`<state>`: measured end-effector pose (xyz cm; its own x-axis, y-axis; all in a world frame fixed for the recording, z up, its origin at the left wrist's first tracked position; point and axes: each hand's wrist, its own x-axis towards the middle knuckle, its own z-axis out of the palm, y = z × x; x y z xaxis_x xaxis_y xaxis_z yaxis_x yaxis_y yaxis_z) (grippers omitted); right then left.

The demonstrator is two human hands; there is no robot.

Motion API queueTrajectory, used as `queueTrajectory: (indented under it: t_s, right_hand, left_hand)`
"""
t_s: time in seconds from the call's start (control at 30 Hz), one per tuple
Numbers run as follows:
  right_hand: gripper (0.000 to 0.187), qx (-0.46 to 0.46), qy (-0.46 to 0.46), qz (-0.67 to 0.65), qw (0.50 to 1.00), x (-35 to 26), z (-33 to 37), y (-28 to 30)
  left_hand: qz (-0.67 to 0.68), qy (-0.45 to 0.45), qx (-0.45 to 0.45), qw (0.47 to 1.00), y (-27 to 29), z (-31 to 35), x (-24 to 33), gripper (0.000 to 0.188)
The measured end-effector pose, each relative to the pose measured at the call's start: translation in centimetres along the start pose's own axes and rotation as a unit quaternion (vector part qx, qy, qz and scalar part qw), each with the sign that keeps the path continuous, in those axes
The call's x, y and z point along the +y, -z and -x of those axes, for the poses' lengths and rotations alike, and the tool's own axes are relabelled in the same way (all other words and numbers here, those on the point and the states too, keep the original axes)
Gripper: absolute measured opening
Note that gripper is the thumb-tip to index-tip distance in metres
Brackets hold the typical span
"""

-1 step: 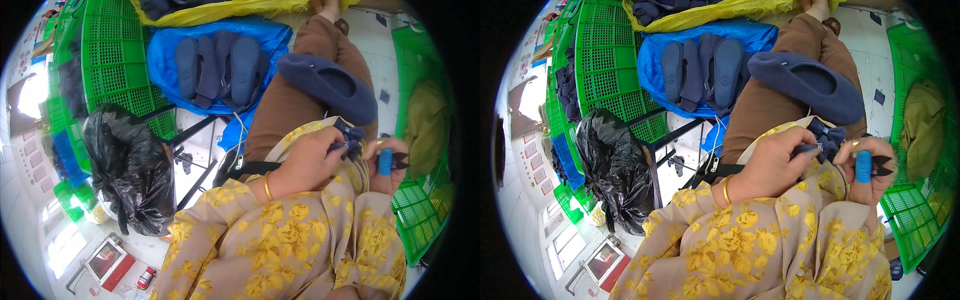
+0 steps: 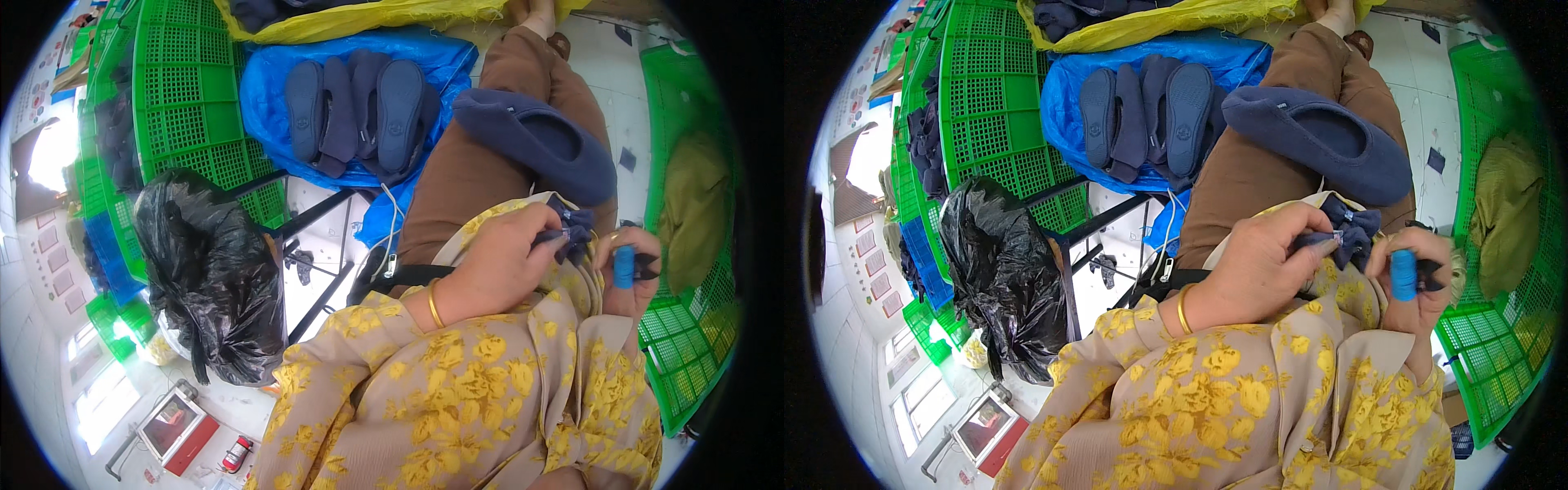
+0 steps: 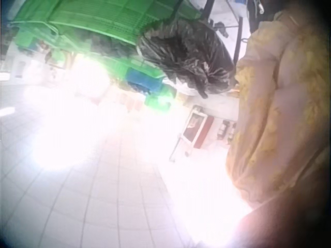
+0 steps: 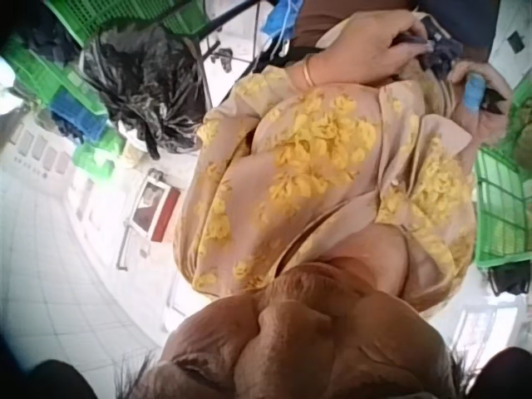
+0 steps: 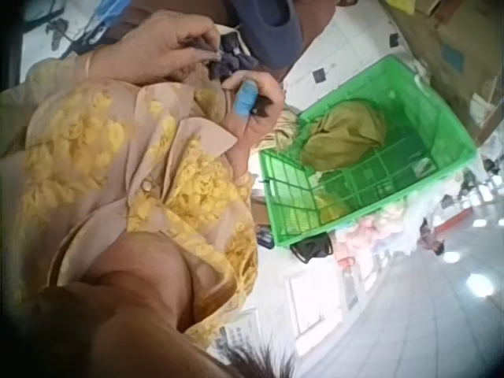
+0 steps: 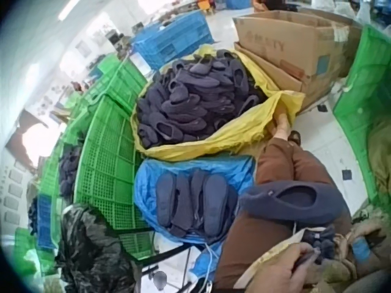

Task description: The person sits on the floor and sews a small blue fabric piece onto the upper part of a dark blue slipper using a needle and thread. They repeatedly pull the thread through the fabric and adjust the slipper while working.

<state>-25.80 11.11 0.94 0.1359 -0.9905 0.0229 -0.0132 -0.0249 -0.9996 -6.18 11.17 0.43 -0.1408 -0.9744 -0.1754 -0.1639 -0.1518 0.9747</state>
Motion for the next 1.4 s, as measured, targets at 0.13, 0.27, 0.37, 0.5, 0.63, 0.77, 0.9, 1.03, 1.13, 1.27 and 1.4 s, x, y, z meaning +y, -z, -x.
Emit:
queueTrajectory:
  t_s: [0.13,0.27,0.37,0.5,0.63,0.77,0.9,1.03,1.13,1.27,1.4]
  right_hand:
    - [0.027,-0.124,0.036,0.253,0.959,-0.3,-1.2,-0.1]
    - [0.028,-0.147,0.012,0.299,0.943,-0.8,-1.7,-0.9]
    - [0.023,-0.144,0.002,0.272,0.951,-0.3,-1.7,-0.9]
    - [0.026,-0.088,-0.077,0.121,0.986,-0.1,-1.3,-1.1]
    - [0.016,0.039,-0.228,-0.127,0.964,-1.0,-1.4,3.7]
    - [0.019,0.135,-0.128,-0.443,0.877,-3.4,-1.9,14.3]
    - [0.025,0.408,-0.017,-0.267,0.873,-8.1,2.5,29.1]
    - [0.022,0.553,0.084,-0.007,0.829,-8.2,13.4,51.6]
    - [0.019,0.608,0.095,0.177,0.768,-9.3,18.5,58.3]
    - [0.018,0.531,0.056,0.212,0.819,-6.2,9.4,42.2]
    - [0.028,0.253,-0.049,0.198,0.946,-0.7,2.4,16.8]
  left_hand:
    - [0.115,0.119,-0.077,0.983,1.3,-0.1,0.4,0.012]
    - [0.164,0.172,-0.106,0.966,1.9,-0.4,0.5,0.014]
    - [0.182,0.177,-0.127,0.959,2.4,-0.5,0.6,0.017]
    - [0.149,0.169,-0.139,0.964,2.5,-1.3,1.2,0.02]
    - [-0.029,0.066,-0.162,0.984,3.1,-2.5,1.3,0.016]
    - [-0.139,-0.011,-0.197,0.97,2.7,-3.7,1.7,0.014]
    - [-0.148,-0.021,-0.203,0.968,2.3,-4.6,1.6,0.012]
    - [-0.167,-0.017,-0.168,0.971,2.7,-5.3,0.8,0.011]
    - [-0.055,0.066,-0.191,0.978,1.8,-5.2,1.6,0.012]
    - [-0.03,0.12,-0.165,0.978,1.1,-5.3,2.7,0.013]
    - [0.007,0.122,-0.175,0.977,0.4,-5.7,3.5,0.013]
